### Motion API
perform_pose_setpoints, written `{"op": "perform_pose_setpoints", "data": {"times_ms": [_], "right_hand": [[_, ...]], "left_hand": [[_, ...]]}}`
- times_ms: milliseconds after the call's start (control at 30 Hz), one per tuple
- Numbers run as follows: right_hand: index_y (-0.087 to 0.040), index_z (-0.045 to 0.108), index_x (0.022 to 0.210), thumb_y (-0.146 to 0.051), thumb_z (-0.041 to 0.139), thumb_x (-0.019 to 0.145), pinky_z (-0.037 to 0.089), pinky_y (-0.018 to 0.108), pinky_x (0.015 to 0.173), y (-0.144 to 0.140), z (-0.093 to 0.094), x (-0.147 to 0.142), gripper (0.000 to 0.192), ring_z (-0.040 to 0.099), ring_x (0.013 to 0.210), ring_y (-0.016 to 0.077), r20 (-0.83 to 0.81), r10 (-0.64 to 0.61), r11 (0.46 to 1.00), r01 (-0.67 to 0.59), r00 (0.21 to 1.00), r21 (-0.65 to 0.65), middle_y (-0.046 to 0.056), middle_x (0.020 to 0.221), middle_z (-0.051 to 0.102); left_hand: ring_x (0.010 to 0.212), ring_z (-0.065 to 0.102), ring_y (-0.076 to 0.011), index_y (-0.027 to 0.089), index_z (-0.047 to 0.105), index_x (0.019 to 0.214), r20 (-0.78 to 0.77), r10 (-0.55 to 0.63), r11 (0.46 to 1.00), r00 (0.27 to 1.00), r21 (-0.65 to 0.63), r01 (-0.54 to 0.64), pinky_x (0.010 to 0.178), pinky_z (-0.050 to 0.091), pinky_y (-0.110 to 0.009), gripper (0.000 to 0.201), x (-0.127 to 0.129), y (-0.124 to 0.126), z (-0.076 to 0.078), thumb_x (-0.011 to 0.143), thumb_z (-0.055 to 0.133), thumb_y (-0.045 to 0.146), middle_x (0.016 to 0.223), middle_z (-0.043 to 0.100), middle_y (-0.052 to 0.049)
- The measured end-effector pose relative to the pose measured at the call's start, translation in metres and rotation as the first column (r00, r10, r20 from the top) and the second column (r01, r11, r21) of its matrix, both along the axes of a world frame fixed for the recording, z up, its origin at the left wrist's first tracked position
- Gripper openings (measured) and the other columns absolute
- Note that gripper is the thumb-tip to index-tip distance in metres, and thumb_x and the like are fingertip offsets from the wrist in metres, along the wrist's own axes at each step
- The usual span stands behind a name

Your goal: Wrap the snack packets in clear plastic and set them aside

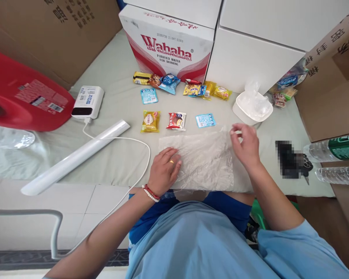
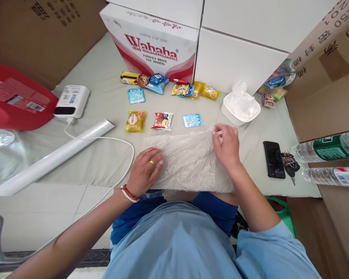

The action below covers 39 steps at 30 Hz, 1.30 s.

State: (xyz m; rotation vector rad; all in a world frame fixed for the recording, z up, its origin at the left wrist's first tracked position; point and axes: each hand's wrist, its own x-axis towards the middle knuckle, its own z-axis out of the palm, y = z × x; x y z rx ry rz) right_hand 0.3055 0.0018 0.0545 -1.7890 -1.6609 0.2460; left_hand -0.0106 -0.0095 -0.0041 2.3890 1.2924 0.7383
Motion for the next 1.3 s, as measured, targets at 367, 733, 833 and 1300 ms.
{"op": "perform_pose_setpoints", "data": {"times_ms": [367,733,833,1300], "right_hand": [[-0.032,0.073,0.129,-0.048,0.062,0.098,0.046,0.054,0.117,-0.049,-0.001,0.035,0.037,0.054,0.141,0.0310,-0.244,0.551,0.653,-0.594,0.798,-0.469,0.006,0.148,0.062],[-0.010,0.057,0.143,-0.014,0.050,0.096,0.042,0.059,0.107,0.247,-0.011,-0.060,0.048,0.046,0.135,0.0411,0.443,0.295,0.953,-0.225,0.847,-0.206,0.022,0.143,0.058],[-0.008,0.068,0.122,-0.017,0.044,0.101,0.042,0.058,0.104,0.274,-0.018,-0.068,0.033,0.048,0.128,0.0399,0.439,0.261,0.959,-0.178,0.860,-0.220,0.022,0.131,0.063],[-0.012,0.052,0.151,-0.015,0.057,0.091,0.042,0.055,0.107,0.246,-0.019,-0.051,0.060,0.044,0.133,0.0384,0.453,0.378,0.917,-0.258,0.807,-0.304,0.018,0.149,0.055]], "left_hand": [[0.157,0.031,-0.0356,0.025,0.045,0.158,-0.363,0.057,0.998,0.930,-0.014,-0.067,0.124,0.020,-0.066,0.056,-0.006,0.024,-0.005,0.105,0.043,0.042,0.169,0.034,-0.017],[0.158,0.030,-0.0353,0.026,0.047,0.157,-0.346,0.041,0.997,0.937,-0.050,-0.063,0.125,0.019,-0.065,0.055,-0.006,0.024,-0.001,0.104,0.045,0.042,0.169,0.035,-0.016],[0.158,0.030,-0.0354,0.026,0.046,0.158,-0.369,0.043,0.996,0.929,-0.057,-0.069,0.125,0.020,-0.066,0.056,-0.005,0.024,-0.001,0.105,0.044,0.043,0.169,0.034,-0.016],[0.158,0.030,-0.0342,0.025,0.044,0.159,-0.445,0.039,0.997,0.895,-0.038,-0.062,0.125,0.020,-0.063,0.057,-0.006,0.025,-0.001,0.106,0.042,0.046,0.170,0.031,-0.015]]}}
